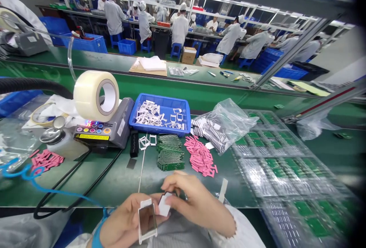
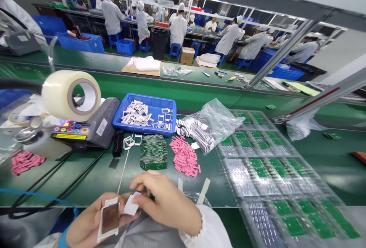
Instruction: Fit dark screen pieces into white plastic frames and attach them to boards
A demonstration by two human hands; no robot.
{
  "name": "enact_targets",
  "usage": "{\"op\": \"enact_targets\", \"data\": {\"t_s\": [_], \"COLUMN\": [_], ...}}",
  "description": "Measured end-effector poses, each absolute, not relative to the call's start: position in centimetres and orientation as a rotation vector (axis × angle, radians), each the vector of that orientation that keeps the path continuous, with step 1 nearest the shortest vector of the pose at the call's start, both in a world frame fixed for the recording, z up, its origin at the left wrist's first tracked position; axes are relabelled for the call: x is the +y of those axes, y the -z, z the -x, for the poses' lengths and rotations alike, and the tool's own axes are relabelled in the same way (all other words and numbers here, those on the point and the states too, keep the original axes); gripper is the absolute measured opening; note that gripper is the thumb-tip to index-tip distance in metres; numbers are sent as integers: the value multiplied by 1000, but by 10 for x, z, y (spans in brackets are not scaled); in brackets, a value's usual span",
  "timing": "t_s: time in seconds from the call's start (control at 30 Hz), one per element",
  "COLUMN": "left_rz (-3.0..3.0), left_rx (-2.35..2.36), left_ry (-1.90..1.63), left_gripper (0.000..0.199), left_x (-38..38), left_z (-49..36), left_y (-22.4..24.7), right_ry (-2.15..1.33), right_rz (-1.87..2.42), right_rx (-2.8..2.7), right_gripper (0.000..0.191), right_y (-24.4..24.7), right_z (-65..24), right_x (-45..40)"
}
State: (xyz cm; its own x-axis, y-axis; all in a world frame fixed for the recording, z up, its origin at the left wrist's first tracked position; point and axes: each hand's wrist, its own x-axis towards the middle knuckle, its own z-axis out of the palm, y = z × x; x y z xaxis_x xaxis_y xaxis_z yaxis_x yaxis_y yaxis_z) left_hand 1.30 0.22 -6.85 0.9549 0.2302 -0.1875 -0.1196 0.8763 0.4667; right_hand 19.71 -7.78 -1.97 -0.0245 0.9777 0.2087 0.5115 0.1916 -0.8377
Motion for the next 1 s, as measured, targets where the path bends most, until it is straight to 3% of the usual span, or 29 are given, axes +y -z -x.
{"op": "enact_targets", "data": {"t_s": [0.07,0.2,0.53,0.8,1.0], "left_rz": [-481,-558,-649,-575,-485], "left_rx": [249,265,320,409,380], "left_ry": [-178,-234,-376,-464,-523], "left_gripper": [33,33,33,38,37], "left_x": [2,0,4,16,30], "left_z": [-11,-6,-7,1,10], "left_y": [64,58,61,75,77], "right_ry": [-703,-609,-19,-366,-740], "right_rz": [1376,1228,1413,1485,1826], "right_rx": [-1729,-1774,-1600,-1438,-1535], "right_gripper": [3,11,22,12,15], "right_y": [21,23,49,40,79], "right_z": [-190,-183,-154,-158,-172], "right_x": [-71,-60,-60,-60,-69]}}
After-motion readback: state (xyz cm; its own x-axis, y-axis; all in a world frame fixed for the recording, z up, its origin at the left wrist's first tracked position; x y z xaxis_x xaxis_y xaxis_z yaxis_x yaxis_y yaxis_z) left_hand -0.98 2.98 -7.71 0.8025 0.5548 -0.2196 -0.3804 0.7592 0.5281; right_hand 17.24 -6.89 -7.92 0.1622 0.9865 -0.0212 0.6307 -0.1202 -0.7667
